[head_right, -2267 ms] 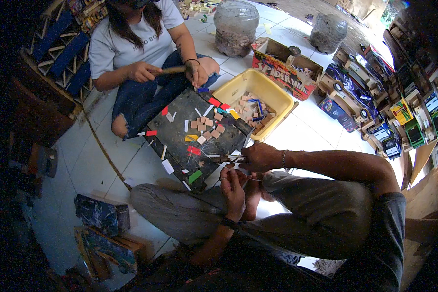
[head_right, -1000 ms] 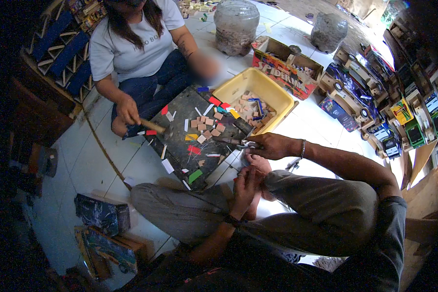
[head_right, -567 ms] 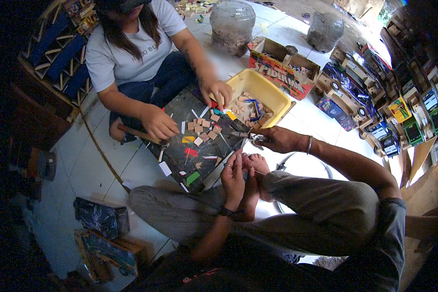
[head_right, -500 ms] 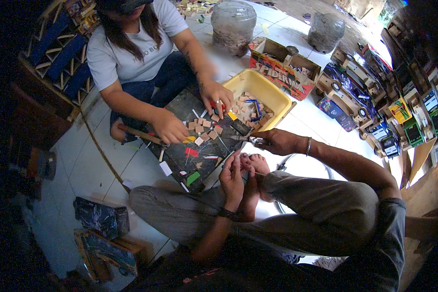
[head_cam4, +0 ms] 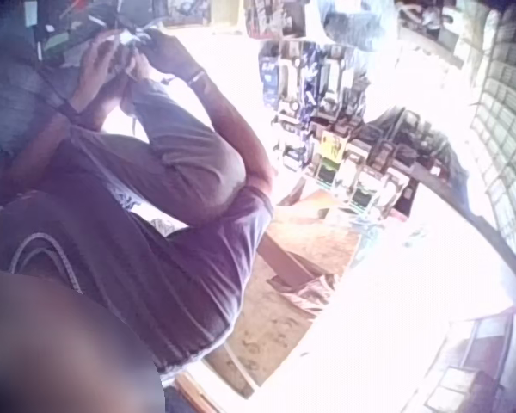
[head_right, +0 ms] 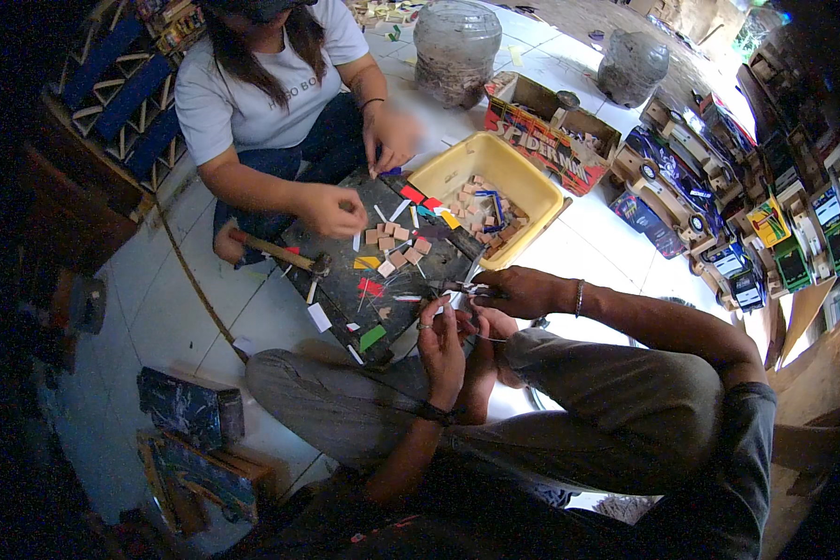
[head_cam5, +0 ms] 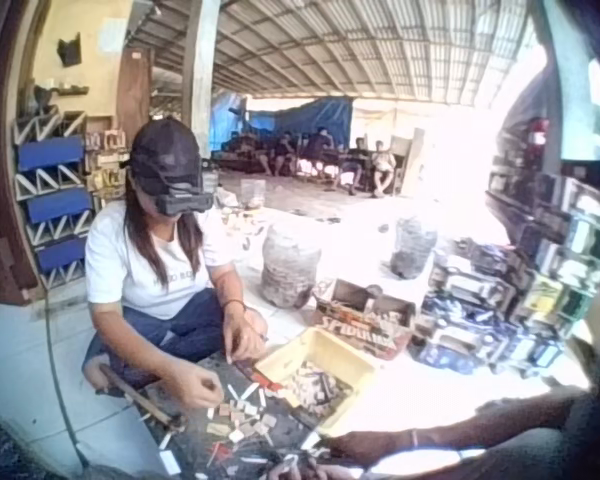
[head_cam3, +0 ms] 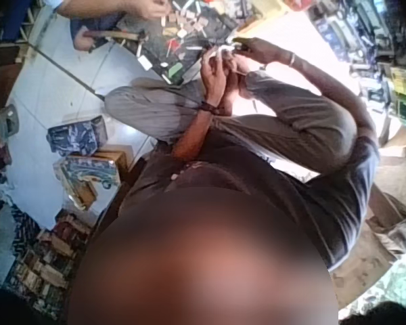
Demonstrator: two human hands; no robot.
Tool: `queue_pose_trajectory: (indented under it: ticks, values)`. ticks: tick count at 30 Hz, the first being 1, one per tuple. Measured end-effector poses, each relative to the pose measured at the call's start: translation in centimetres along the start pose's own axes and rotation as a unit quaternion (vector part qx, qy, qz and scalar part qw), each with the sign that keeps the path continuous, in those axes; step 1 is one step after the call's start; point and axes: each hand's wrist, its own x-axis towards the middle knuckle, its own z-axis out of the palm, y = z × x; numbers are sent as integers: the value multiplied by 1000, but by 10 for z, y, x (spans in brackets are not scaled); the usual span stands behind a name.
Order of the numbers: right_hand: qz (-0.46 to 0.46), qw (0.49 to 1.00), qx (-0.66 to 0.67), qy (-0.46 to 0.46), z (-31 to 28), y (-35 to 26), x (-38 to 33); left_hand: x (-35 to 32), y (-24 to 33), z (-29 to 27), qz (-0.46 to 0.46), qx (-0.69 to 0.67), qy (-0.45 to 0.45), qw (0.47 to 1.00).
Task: The person sits on the floor and uses pliers to manipulate small wires and components on a work surface. They repeatedly cut, bend, and adjust the wires while a coworker hammers small wooden blocks nearby. The person occasionally pauses to reposition the components.
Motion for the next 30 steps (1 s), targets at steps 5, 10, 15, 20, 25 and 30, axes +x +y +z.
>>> queue_pose_trajectory:
  ticks: [5, 10, 15, 20, 25, 30]
  values:
    - [-7, 1000, 5, 10, 0, -7, 2, -7, 10, -1, -25, 0, -5, 1000]
    - [-26, 999, -27, 33, 0, -9, 6, -7, 13, -1, -31, 16, -4, 999]
    - [-22, 999, -30, 40, 1, -7, 9, -6, 11, -3, -28, 47, 4, 999]
    - [-45, 994, -64, 70, 7, -2, 10, -7, 9, -3, -22, 40, 4, 999]
    - [-30, 993, -75, 81, 13, 1, 9, -7, 7, -4, -19, 38, 4, 999]
    - [-35, 987, -123, 102, 18, 2, 11, -8, 5, -4, -36, -2, 5, 999]
